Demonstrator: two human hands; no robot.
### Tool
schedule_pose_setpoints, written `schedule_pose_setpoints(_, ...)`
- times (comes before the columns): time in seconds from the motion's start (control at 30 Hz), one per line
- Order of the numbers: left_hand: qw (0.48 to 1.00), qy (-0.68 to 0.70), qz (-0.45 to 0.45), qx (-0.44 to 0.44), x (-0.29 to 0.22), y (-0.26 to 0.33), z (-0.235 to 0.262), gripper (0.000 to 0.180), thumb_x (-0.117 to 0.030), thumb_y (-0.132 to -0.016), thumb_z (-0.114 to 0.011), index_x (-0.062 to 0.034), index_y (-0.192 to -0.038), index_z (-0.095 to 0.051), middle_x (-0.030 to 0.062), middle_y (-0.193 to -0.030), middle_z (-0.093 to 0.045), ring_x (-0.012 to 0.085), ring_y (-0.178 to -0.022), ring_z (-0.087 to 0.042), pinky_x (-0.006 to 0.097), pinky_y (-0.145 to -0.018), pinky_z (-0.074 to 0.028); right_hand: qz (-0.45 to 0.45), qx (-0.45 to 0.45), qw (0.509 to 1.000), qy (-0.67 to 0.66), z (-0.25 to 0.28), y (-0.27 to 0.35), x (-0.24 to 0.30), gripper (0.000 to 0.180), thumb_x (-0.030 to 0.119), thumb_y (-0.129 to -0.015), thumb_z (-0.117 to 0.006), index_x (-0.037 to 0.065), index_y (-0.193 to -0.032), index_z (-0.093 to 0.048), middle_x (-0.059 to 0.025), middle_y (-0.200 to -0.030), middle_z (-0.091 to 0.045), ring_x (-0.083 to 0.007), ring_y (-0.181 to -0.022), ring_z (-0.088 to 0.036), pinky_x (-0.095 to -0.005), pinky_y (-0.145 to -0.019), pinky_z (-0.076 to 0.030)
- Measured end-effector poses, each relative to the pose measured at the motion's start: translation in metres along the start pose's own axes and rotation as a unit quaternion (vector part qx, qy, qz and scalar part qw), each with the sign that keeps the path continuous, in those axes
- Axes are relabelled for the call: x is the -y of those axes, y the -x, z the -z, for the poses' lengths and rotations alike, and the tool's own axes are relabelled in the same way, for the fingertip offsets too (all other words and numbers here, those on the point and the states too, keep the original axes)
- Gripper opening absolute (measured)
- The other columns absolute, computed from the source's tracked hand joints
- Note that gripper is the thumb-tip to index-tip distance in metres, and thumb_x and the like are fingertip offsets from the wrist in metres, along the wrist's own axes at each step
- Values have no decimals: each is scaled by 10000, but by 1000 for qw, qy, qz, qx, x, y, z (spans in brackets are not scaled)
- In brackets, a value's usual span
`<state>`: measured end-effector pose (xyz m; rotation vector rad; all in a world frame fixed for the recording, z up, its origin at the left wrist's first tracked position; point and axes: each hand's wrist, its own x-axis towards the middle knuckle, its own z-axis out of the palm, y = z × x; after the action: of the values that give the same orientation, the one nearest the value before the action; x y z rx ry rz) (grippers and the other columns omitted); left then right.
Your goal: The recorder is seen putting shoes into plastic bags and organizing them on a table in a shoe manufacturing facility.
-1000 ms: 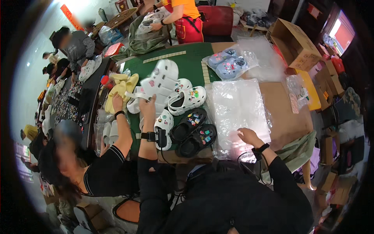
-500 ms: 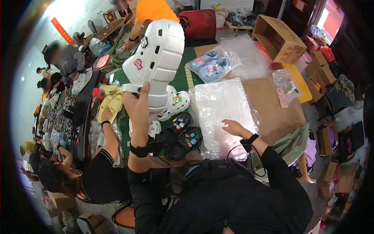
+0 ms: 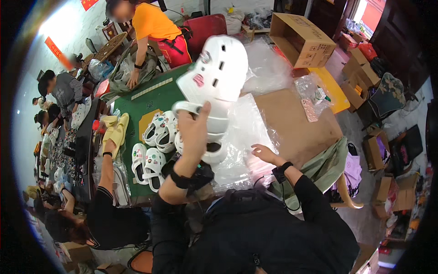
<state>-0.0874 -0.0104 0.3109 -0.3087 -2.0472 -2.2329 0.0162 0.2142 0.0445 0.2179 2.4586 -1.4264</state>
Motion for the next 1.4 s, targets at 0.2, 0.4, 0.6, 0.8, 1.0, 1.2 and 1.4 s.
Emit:
schedule_pose_setpoints(0.2, 991, -115, 58, 21, 108, 49, -62, 274, -112, -784, -614, 55, -975, -511, 133, -856, -587, 209, -779, -545, 323, -718, -417, 19, -87, 942, -323, 42, 17, 43, 466, 299, -887, -478, 53, -1269, -375, -96, -1065, -553, -162, -911, -551, -298, -774, -450)
schedule_pose_setpoints(0.4, 962, -256, 46, 80, 208, 103, -72, 285, -91, -753, -605, 38, -988, -507, 177, -912, -583, 298, -876, -563, 372, -745, -423, 6, -24, 909, -417, 31, 7, 70, 900, 243, -795, -642, 169, -1394, 27, -174, -1237, -375, -237, -1087, -448, -355, -874, -419)
schedule_pose_setpoints(0.6, 911, -158, 227, 305, 184, 125, -33, 707, -163, -711, -659, 13, -1286, -289, 237, -1212, -449, 336, -1152, -427, 354, -951, -350, 7, -19, 919, -393, 20, -36, 45, 762, 76, -739, -664, 98, -1357, -221, -191, -1190, -404, -233, -1025, -490, -304, -836, -444)
schedule_pose_setpoints(0.8, 886, -392, 71, 239, 203, 110, -35, 790, -188, -719, -617, -102, -1375, -187, 263, -1266, -378, 392, -1174, -376, 434, -972, -302, 51, 12, 917, -396, 7, -90, 37, 517, 137, -813, -572, 68, -1287, -375, -150, -1199, -442, -196, -1074, -468, -262, -890, -395)
schedule_pose_setpoints(1.0, 873, -341, 55, 344, 224, 98, -21, 522, -170, -727, -595, -19, -1199, -432, 250, -1068, -504, 395, -967, -504, 437, -818, -410, 37, 25, 992, -119, -1, -131, 36, 380, 167, -859, -490, 55, -1220, -449, -136, -1179, -506, -208, -976, -531, -287, -793, -428)
schedule_pose_setpoints(1.2, 816, -295, 73, 491, 255, 153, 36, 339, -198, -776, -569, -20, -1064, -562, 218, -874, -562, 379, -798, -563, 440, -744, -442, 188, -292, 937, 44, -33, -94, 65, 226, 76, -782, -530, -3, -993, -505, -134, -895, -509, -264, -812, -494, -348, -740, -409)
schedule_pose_setpoints(1.4, 755, -437, 55, 487, 251, 149, 56, 338, -178, -789, -538, -63, -1106, -554, 175, -1016, -533, 338, -956, -517, 435, -812, -411, 173, -216, 961, -25, -46, -69, 78, 274, 88, -768, -574, -4, -1003, -469, -135, -897, -517, -228, -838, -529, -330, -760, -424)
